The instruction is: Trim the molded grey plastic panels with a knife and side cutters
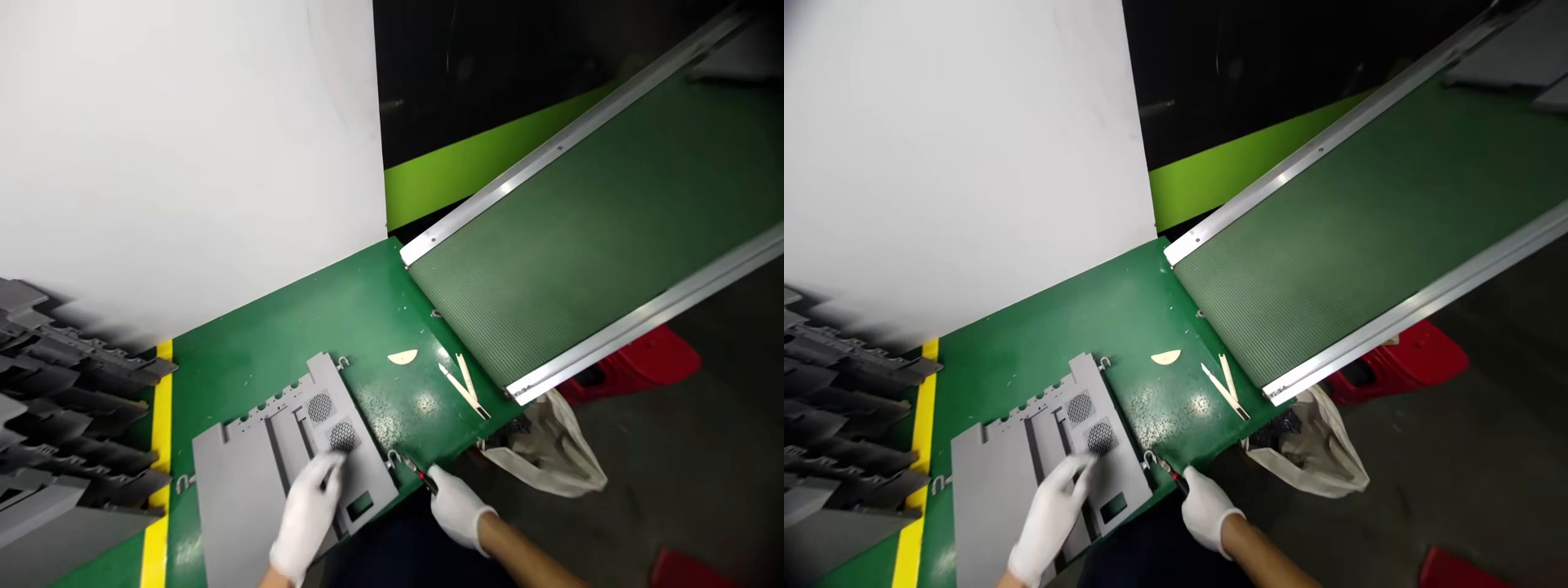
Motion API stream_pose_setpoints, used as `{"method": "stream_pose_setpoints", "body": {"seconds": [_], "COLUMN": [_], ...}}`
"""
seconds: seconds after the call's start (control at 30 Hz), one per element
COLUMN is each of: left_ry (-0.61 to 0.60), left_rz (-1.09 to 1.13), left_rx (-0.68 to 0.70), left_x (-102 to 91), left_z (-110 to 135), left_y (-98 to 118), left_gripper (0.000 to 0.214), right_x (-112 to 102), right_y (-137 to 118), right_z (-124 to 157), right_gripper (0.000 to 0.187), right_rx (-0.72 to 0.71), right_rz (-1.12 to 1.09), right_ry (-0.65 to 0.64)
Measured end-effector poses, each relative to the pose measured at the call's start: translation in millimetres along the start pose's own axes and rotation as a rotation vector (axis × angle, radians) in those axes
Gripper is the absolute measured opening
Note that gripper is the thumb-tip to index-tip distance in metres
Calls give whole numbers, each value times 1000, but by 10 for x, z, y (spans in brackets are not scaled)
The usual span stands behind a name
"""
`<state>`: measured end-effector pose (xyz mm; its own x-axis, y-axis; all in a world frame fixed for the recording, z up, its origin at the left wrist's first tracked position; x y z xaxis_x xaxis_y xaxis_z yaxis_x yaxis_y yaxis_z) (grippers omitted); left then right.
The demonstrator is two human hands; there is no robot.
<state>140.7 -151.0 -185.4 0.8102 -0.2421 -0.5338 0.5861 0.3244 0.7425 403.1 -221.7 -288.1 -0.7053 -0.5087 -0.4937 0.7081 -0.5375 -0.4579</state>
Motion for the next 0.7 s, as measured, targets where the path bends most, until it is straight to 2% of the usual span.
{"method": "stream_pose_setpoints", "body": {"seconds": [0.03, 0.1, 0.17, 0.23, 0.3, 0.43, 0.7], "left_ry": [-104, -359, -601, -721, -729, -724, -759], "left_rz": [-156, -417, -632, -776, -834, -867, -922], "left_rx": [208, 495, 639, 679, 665, 626, 626], "left_x": [145, 429, 659, 807, 881, 937, 971], "left_z": [-242, -652, -927, -1078, -1149, -1191, -1181], "left_y": [74, 220, 313, 331, 294, 201, 203], "left_gripper": [16, 26, 31, 37, 44, 54, 58], "right_x": [46, 127, 206, 293, 376, 465, 391], "right_y": [59, 129, 143, 118, 70, -30, -185], "right_z": [80, 180, 200, 174, 141, 129, 129], "right_gripper": [27, 20, 9, 26, 37, 43, 50], "right_rx": [-9, -13, 4, 20, 23, 25, -3], "right_rz": [-38, -83, -103, -126, -143, -118, 14], "right_ry": [-30, -52, -47, -45, -40, -1, 44]}}
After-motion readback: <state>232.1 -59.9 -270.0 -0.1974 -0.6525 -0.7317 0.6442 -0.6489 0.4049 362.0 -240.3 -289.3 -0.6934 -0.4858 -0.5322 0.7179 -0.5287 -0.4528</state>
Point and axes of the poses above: each hand's wrist, its own z-axis away from the middle knuckle, its own x-axis out of the palm, y = z × x, the point moved 1 cm from there along -z, towards the middle knuckle, and after that the axes turned 6 degrees about x, right-handed, at the moved point
